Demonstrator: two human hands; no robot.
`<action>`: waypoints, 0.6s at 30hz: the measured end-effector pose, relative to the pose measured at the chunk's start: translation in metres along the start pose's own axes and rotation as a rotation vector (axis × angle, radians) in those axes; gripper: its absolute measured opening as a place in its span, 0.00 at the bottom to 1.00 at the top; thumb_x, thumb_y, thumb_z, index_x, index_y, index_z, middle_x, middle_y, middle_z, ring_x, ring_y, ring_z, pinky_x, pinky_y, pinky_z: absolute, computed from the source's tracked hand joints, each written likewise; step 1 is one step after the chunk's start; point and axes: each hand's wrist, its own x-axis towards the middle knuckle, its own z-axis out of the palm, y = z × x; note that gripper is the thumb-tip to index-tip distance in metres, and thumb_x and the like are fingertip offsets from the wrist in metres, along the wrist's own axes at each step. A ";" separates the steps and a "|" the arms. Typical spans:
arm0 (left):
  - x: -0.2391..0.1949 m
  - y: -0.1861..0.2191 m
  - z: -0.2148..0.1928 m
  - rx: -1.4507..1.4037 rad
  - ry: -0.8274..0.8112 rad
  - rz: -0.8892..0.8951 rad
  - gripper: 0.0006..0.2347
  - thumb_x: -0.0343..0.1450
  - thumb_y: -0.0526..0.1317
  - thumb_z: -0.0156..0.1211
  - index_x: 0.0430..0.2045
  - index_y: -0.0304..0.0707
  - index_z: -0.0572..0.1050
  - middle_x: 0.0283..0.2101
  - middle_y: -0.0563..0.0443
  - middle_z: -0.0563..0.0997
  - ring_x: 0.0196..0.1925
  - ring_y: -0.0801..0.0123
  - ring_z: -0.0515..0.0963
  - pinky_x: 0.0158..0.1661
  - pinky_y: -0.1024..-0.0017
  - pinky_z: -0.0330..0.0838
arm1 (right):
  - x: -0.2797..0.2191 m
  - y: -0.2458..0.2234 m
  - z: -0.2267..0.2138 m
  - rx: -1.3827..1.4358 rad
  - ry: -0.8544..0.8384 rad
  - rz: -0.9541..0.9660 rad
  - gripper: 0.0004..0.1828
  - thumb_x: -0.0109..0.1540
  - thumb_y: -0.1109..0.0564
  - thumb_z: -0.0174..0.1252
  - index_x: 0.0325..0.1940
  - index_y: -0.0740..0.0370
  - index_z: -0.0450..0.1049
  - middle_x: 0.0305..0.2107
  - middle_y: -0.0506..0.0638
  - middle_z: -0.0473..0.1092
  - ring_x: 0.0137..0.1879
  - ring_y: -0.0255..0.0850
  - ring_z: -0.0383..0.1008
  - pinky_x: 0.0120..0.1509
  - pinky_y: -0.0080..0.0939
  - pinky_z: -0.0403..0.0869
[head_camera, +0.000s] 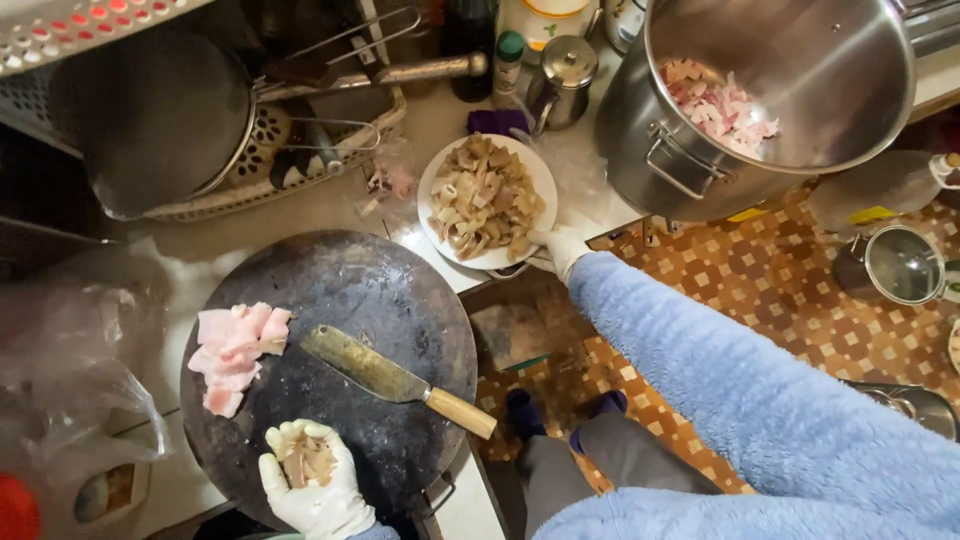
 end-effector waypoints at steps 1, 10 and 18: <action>-0.005 -0.004 0.003 0.003 -0.006 0.000 0.14 0.75 0.42 0.61 0.52 0.38 0.82 0.46 0.44 0.87 0.46 0.56 0.86 0.43 0.63 0.81 | 0.004 0.001 -0.002 0.006 -0.001 -0.002 0.20 0.59 0.58 0.62 0.55 0.59 0.70 0.48 0.56 0.79 0.53 0.47 0.82 0.62 0.46 0.81; -0.005 -0.016 0.010 0.057 0.064 -0.021 0.14 0.79 0.47 0.57 0.47 0.38 0.84 0.43 0.45 0.87 0.42 0.58 0.87 0.40 0.65 0.83 | 0.043 0.026 -0.013 0.210 -0.083 -0.042 0.25 0.59 0.69 0.57 0.61 0.68 0.69 0.51 0.63 0.78 0.54 0.56 0.80 0.57 0.58 0.82; -0.018 -0.053 0.007 0.209 -0.141 -0.154 0.15 0.78 0.47 0.59 0.54 0.40 0.83 0.48 0.41 0.87 0.50 0.54 0.85 0.52 0.58 0.79 | -0.006 0.016 -0.032 0.263 -0.211 -0.028 0.36 0.60 0.68 0.63 0.73 0.58 0.65 0.48 0.54 0.76 0.50 0.54 0.84 0.51 0.55 0.85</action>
